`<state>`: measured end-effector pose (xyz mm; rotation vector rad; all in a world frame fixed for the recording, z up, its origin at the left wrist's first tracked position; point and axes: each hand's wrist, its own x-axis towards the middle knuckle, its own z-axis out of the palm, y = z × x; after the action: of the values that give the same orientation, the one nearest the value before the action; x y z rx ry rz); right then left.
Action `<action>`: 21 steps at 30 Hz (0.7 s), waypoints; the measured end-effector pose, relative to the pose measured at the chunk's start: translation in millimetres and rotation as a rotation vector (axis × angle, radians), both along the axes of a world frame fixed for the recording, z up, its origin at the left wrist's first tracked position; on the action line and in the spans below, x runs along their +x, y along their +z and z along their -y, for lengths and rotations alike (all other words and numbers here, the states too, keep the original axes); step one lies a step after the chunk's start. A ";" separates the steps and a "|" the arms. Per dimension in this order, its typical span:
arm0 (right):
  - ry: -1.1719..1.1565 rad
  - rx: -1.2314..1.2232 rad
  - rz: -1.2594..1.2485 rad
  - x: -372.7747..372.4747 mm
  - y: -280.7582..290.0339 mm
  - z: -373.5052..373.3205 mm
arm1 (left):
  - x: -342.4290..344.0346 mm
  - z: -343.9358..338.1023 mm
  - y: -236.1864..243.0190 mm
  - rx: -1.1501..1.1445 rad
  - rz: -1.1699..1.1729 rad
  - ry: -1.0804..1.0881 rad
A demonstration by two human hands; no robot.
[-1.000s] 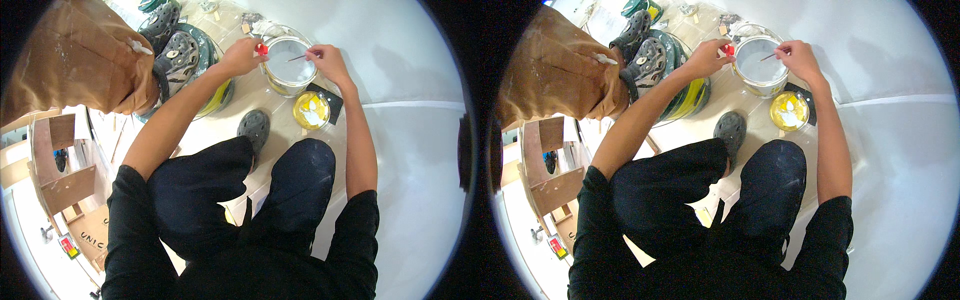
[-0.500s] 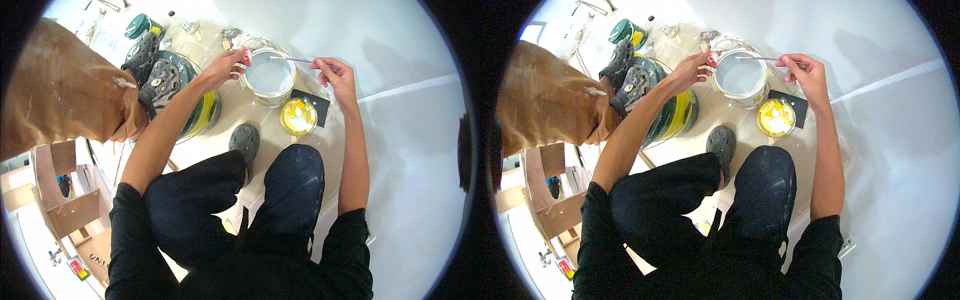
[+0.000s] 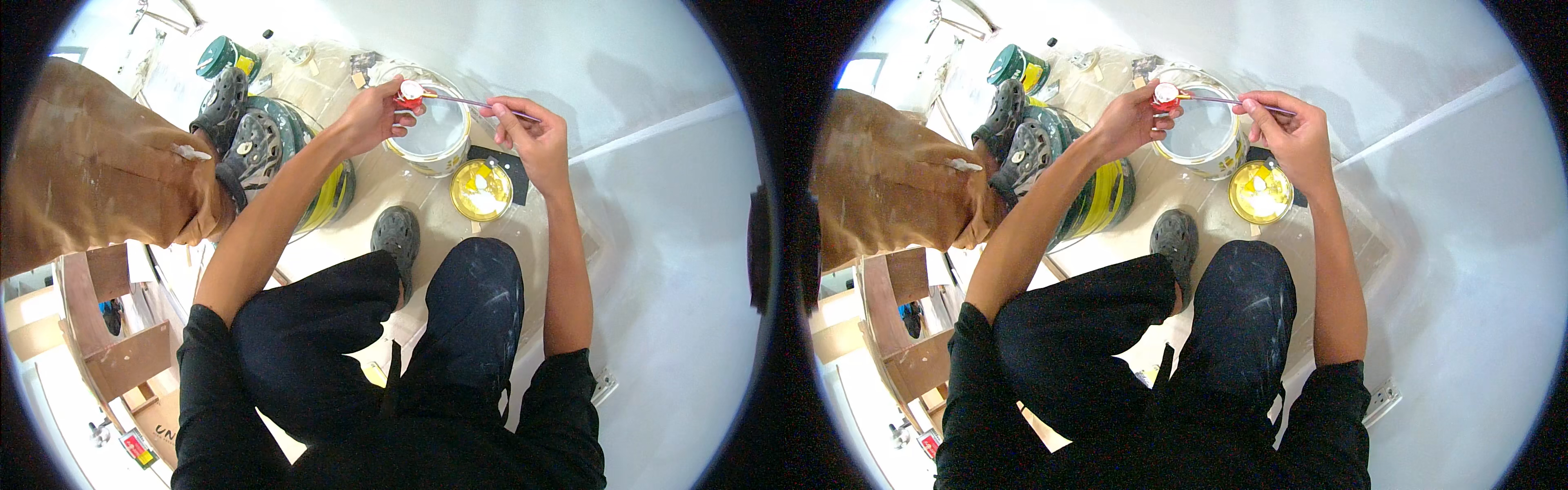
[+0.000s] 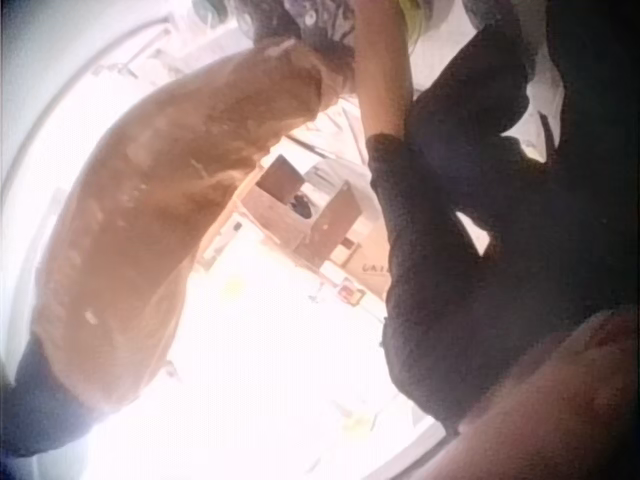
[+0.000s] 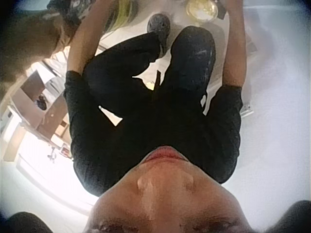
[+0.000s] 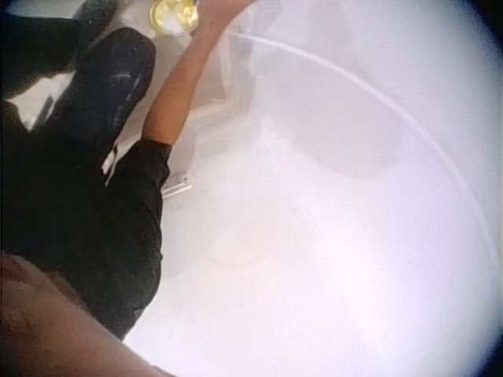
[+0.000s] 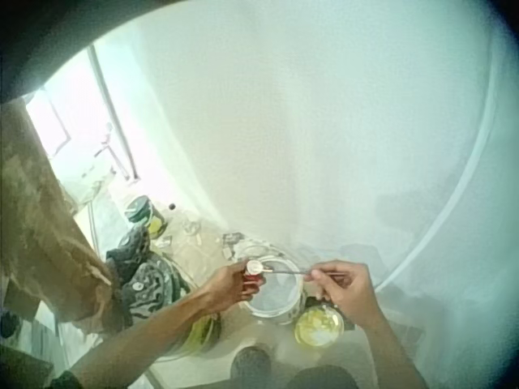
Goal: The person prepares paint by first stirring a small container of yellow substance with a brush. They then walk to a larger bucket of white paint, open it, and pour the yellow substance into the white paint. Finally, they stir the mixture in the bucket with the brush.
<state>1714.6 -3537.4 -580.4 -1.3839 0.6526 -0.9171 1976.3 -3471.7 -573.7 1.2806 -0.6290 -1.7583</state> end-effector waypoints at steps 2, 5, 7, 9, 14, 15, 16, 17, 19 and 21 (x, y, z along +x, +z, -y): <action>-0.031 -0.087 -0.088 -2.7 7.8 -6.4 | -0.8 0.4 0.2 0.002 0.013 0.011; -0.058 -0.346 -0.217 -7.6 14.3 -7.8 | -2.1 -0.7 1.3 0.003 0.024 0.019; -0.060 -0.510 -0.293 -9.7 21.0 -9.1 | -4.4 -0.6 2.0 0.003 0.034 0.010; -0.053 -0.622 -0.360 -10.7 31.6 -11.7 | -5.0 -2.7 3.8 0.003 0.054 0.014; -0.040 -0.736 -0.372 -12.5 38.3 -10.8 | -3.3 -4.3 0.2 -0.004 0.082 0.003; -0.034 -0.751 -0.375 -12.9 39.3 -10.2 | -3.0 -4.8 -0.9 -0.001 0.087 0.009; -0.030 -0.758 -0.378 -13.8 40.1 -9.6 | -3.8 -4.5 -0.6 0.004 0.091 0.015; -0.026 -0.765 -0.382 -14.9 41.0 -9.4 | -4.3 -4.6 -0.2 0.008 0.096 0.020; -0.016 -0.759 -0.387 -16.5 42.6 -9.0 | -3.4 -4.1 0.8 0.003 0.074 -0.006; -0.003 -0.732 -0.390 -17.4 44.2 -8.7 | -3.6 -4.5 0.4 0.010 0.085 -0.001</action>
<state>1697.1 -3528.7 -536.2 -2.2532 0.6306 -0.9375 1972.7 -3467.2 -573.3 1.3675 -0.6699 -1.7169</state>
